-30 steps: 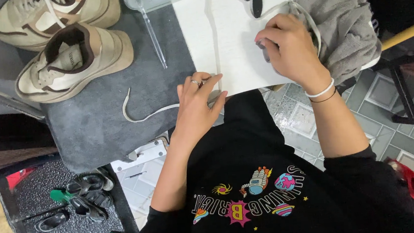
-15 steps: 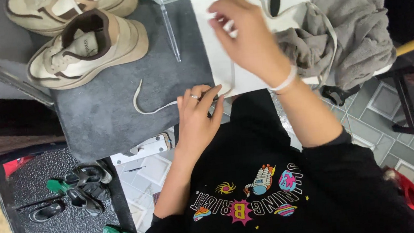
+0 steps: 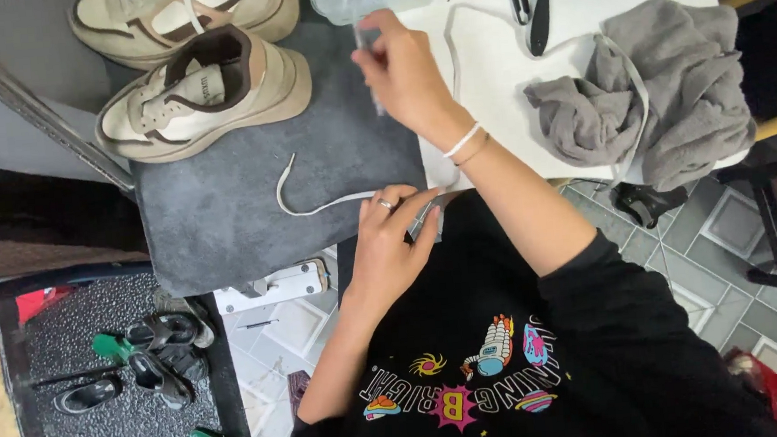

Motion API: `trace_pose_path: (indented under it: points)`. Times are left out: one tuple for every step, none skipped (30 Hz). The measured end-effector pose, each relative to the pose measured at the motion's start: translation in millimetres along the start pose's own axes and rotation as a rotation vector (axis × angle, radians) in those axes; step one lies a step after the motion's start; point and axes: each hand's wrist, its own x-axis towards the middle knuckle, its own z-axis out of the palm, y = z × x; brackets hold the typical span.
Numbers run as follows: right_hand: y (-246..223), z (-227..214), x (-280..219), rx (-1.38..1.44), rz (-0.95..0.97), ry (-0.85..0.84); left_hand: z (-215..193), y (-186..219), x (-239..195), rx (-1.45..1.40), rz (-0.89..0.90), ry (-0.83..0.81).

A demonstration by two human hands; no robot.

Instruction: Applying a liquid substance, likely dye or a cleaning agent, to a white shoelace using a small sponge applicator.

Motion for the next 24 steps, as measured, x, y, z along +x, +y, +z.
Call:
trace_pose_path:
  points:
    - [0.8, -10.3, 0.9, -0.001, -0.003, 0.000, 0.4, -0.4, 1.0, 0.001, 0.001, 0.003]
    - [1.7, -20.2, 1.8, 0.023, -0.015, 0.036, 0.8, -1.3, 1.9, 0.000, 0.005, -0.002]
    - [2.8, -27.9, -0.3, 0.050, -0.022, 0.066, 0.9, -1.1, -0.6, -0.001, 0.000, -0.008]
    - [0.2, -40.4, -4.8, 0.053, -0.020, 0.059, 1.6, -1.7, -2.0, 0.001, -0.008, -0.006]
    - [-2.6, -53.2, -6.2, -0.013, -0.117, 0.082, 2.0, -3.7, -1.1, -0.005, 0.001, -0.009]
    - [-5.3, -66.4, -7.5, -0.078, -0.214, 0.104, 2.6, -5.2, -0.1, -0.011, 0.009, -0.012]
    - [-7.2, -76.2, -14.6, -0.073, -0.218, 0.103, 1.0, -5.4, 2.2, -0.006, 0.008, -0.010]
    - [-8.7, -86.6, -21.7, -0.101, -0.175, 0.090, -0.2, -5.3, 4.7, -0.011, 0.022, -0.029]
    - [-9.5, -98.0, -29.0, -0.130, -0.131, 0.080, -0.7, -5.4, 7.9, -0.017, 0.038, -0.051]
    - [-12.7, -104.4, -38.3, -0.127, -0.134, 0.082, -2.9, -6.3, 12.0, -0.013, 0.040, -0.051]
    - [-15.6, -111.0, -47.8, -0.090, -0.060, 0.076, -5.2, -7.2, 16.4, -0.020, 0.066, -0.085]
    - [-18.0, -117.9, -57.5, -0.054, 0.013, 0.068, -6.9, -7.8, 20.8, -0.027, 0.091, -0.120]
    - [-15.9, -120.9, -67.6, -0.047, 0.016, 0.071, -8.2, -9.4, 27.4, -0.022, 0.091, -0.126]
    - [-13.6, -124.1, -77.8, -0.039, 0.019, 0.090, -9.1, -10.6, 34.1, 0.001, 0.136, -0.138]
    - [-11.4, -127.1, -87.2, -0.029, 0.022, 0.111, -10.6, -12.3, 41.9, 0.025, 0.183, -0.151]
    - [-3.1, -126.9, -95.9, -0.021, 0.023, 0.117, -11.9, -15.4, 51.0, 0.031, 0.185, -0.158]
    - [5.3, -128.2, -106.2, 0.007, 0.028, 0.156, -11.4, -18.1, 60.8, 0.040, 0.182, -0.202]
    - [13.7, -129.6, -116.6, 0.035, 0.033, 0.196, -10.5, -20.5, 70.7, 0.048, 0.179, -0.245]
    - [12.8, -132.6, -121.0, 0.035, 0.034, 0.209, -12.3, -19.9, 80.0, 0.050, 0.189, -0.254]
    - [12.2, -135.5, -125.4, 0.034, 0.043, 0.215, -13.7, -19.3, 89.6, 0.092, 0.218, -0.320]
    - [11.4, -138.0, -132.9, 0.032, 0.059, 0.221, -14.3, -18.1, 96.9, 0.131, 0.244, -0.390]
    - [16.6, -140.5, -133.6, 0.033, 0.067, 0.233, -15.5, -16.3, 102.6, 0.129, 0.252, -0.403]
    - [21.6, -143.4, -135.7, 0.007, 0.038, 0.235, -16.0, -14.2, 108.3, 0.144, 0.248, -0.471]
    - [27.1, -146.4, -137.6, -0.020, 0.009, 0.236, -16.1, -12.5, 114.4, 0.159, 0.245, -0.539]
